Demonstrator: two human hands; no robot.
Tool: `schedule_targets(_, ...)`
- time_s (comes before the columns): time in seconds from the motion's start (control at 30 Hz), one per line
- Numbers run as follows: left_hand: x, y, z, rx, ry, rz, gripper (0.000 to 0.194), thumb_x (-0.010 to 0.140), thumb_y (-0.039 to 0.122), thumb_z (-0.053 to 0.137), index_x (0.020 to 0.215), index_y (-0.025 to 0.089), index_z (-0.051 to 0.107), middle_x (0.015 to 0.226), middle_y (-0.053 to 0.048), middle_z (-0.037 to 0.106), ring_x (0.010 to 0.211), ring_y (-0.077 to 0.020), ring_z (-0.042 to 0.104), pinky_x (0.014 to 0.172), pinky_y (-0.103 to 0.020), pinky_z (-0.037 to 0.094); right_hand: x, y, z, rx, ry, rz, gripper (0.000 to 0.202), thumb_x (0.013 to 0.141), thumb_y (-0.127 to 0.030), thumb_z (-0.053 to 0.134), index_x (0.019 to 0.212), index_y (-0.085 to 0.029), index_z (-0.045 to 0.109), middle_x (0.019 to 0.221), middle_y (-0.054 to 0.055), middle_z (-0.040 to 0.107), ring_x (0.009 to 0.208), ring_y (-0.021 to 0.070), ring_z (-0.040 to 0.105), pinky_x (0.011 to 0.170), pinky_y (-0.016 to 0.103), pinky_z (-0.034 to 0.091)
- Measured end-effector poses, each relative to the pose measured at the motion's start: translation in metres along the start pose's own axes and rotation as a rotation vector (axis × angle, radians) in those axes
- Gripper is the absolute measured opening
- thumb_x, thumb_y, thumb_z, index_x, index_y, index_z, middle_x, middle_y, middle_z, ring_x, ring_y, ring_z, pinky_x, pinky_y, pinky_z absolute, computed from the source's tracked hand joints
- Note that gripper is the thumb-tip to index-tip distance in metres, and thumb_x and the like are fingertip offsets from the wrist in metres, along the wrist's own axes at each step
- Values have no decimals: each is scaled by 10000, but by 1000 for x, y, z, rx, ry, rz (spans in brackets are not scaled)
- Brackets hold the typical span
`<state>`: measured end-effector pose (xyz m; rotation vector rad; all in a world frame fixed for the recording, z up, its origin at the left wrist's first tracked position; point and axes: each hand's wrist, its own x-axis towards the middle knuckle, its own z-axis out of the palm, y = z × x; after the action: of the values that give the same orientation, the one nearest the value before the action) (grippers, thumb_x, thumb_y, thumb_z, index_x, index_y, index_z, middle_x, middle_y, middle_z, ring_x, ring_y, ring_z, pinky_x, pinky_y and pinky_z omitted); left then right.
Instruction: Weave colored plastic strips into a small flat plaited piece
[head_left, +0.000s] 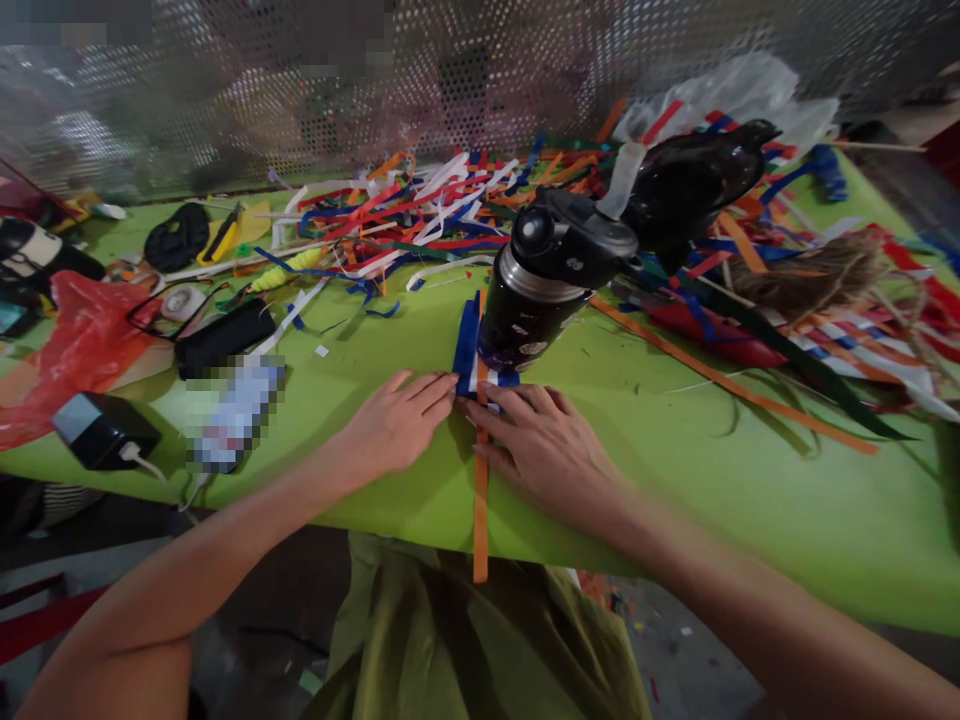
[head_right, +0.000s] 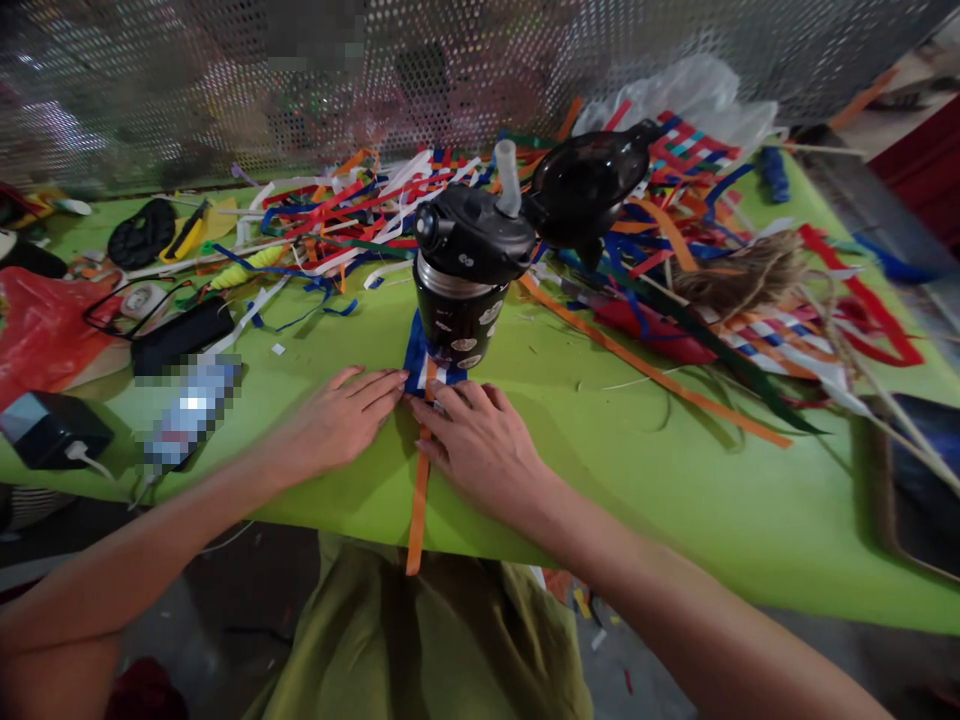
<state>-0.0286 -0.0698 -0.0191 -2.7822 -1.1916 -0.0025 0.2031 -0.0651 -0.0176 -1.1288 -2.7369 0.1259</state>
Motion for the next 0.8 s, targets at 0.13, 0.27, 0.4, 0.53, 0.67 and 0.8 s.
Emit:
schedule_targets(0.13,-1,5,-1,-46,1,-52,436,1018,241,394,1410,114,534,1510,-127,521,1349,-254,520,1121,-446,359,-3,11,-3,163,9,-25,431,1007,-332,482,1418,-234,566,1339,104,653,1158,280,576,957,460,475)
schedule_targets(0.27,0,12,-2,-49,3,-76,469,1035,348,395,1421,117,527,1512,-138,516,1360,-281,508,1126,-480,352,-5,24,-3,438,72,0,406,999,-212,464,1387,-235,580,1364,76,650,1246,224,592,1029,415,503)
schedule_targets(0.4,2,15,-1,-63,47,-96,469,1045,386,390,1382,108,562,1460,-142,569,1330,-284,530,1115,-487,373,-6,29,-1,496,170,67,338,943,-171,534,1245,-233,675,1291,83,677,1200,237,625,1010,430,522)
schedule_targets(0.53,2,17,0,-107,95,-89,464,1048,382,390,1336,79,592,1407,-156,606,1320,-275,530,1109,-452,401,-6,25,-2,405,199,134,292,938,-183,544,1161,-223,728,1140,92,729,1061,257,652,922,436,545)
schedule_targets(0.67,3,20,1,-128,117,-110,468,1036,425,424,1305,93,614,1365,-159,637,1260,-276,579,1091,-452,429,-8,21,-5,310,170,126,321,974,-201,495,1155,-249,756,1091,73,757,1004,250,646,894,411,539)
schedule_targets(0.8,6,27,4,-112,172,-159,448,1024,426,456,1265,96,638,1318,-166,670,1209,-287,626,1101,-502,418,-10,19,-5,175,137,59,339,978,-189,494,1190,-250,750,1103,79,763,996,255,648,878,413,531)
